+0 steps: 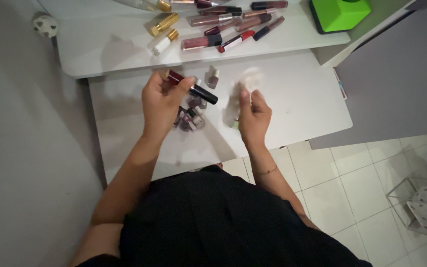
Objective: The person wipes the exterior of various cosmetic items, including lipsticks and nail polishes, using a white tissue. They handle the items one by one, wiping each before placing them on a white vanity shelf. The person then walks away from the vanity.
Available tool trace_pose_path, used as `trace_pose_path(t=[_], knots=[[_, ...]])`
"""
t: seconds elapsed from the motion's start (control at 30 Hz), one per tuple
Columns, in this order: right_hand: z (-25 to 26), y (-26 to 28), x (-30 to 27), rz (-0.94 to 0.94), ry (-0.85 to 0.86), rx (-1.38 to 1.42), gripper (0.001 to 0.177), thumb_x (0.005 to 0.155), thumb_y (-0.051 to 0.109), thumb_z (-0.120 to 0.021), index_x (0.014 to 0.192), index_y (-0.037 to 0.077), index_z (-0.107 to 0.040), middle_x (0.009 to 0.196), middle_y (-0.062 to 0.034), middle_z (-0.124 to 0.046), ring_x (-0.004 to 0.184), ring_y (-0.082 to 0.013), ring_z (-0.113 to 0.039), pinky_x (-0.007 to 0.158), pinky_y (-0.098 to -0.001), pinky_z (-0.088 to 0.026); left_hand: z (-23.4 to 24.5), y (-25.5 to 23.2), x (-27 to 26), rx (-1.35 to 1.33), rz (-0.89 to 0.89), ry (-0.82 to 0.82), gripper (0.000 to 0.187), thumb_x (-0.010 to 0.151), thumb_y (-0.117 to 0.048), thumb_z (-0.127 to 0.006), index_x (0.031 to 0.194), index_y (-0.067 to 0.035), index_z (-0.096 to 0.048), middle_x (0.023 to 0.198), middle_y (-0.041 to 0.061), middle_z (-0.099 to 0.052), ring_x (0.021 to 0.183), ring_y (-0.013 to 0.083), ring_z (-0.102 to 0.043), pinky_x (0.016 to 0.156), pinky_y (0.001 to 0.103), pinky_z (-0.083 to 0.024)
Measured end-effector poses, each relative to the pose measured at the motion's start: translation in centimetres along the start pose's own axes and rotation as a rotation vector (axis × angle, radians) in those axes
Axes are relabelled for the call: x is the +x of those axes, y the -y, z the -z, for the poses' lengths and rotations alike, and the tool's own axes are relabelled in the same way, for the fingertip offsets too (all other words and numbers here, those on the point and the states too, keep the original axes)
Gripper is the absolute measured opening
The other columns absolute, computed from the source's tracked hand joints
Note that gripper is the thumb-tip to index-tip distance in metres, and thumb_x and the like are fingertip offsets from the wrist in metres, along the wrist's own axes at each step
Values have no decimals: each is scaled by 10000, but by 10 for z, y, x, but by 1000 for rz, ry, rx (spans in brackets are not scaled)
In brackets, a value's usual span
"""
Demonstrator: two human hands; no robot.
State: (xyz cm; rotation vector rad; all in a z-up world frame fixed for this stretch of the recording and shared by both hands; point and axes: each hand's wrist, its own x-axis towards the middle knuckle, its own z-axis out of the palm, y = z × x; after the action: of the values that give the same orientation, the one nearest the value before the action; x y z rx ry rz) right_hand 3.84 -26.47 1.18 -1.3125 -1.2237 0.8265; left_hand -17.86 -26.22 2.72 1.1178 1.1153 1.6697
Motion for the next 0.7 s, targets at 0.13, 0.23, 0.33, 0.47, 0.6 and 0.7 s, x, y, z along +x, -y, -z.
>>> trace_pose_path(t=[0.13, 0.23, 0.33, 0.47, 0.6, 0.7], knots=[[-24, 26, -8, 888, 168, -400, 107, 851, 55, -749, 868, 27, -648, 1249, -200, -658, 1099, -347, -667, 899, -387, -561, -14, 5, 0, -126, 210, 32, 192, 924, -184, -793, 959, -53, -657, 860, 8, -717, 729, 54, -641, 655, 223, -526], [-30, 23, -17, 1021, 221, -470, 165, 774, 11, -736, 937, -8, -720, 1241, -227, -663, 1116, -368, -671, 894, -413, -583, -16, 5, 0, -217, 274, 26, 209, 954, -206, -772, 953, -30, -659, 873, 38, -724, 738, 66, -661, 656, 224, -537], [-20, -11, -10, 956, 152, -436, 64, 830, -7, -742, 892, 4, -734, 1050, -168, -690, 908, -296, -692, 750, -385, -573, -11, -3, -8, -170, 236, 12, 212, 975, -187, -756, 987, -9, -641, 933, 65, -732, 788, 81, -695, 707, 227, -596], [-1, -35, -1, 619, -11, -462, 173, 891, 5, -806, 749, 24, -710, 763, -113, -686, 622, -257, -650, 568, -378, -507, -4, -11, -2, -266, 212, -54, 205, 975, -162, -728, 999, -4, -599, 919, 77, -694, 764, 126, -715, 694, 276, -657], [-14, 26, -6, 973, 64, -216, 129, 938, -17, -690, 846, 8, -604, 1020, -159, -704, 855, -297, -733, 698, -372, -591, -11, 2, 0, -205, 103, -38, 222, 969, -129, -752, 989, 3, -575, 903, 73, -670, 751, 124, -697, 661, 282, -653], [-29, 62, -18, 1186, 154, -507, 159, 732, -51, -656, 890, -40, -660, 986, -217, -690, 914, -398, -691, 762, -480, -558, -20, 11, -6, -26, -5, 20, 232, 963, -84, -772, 1016, 41, -583, 935, 114, -702, 791, 134, -657, 695, 262, -563]])
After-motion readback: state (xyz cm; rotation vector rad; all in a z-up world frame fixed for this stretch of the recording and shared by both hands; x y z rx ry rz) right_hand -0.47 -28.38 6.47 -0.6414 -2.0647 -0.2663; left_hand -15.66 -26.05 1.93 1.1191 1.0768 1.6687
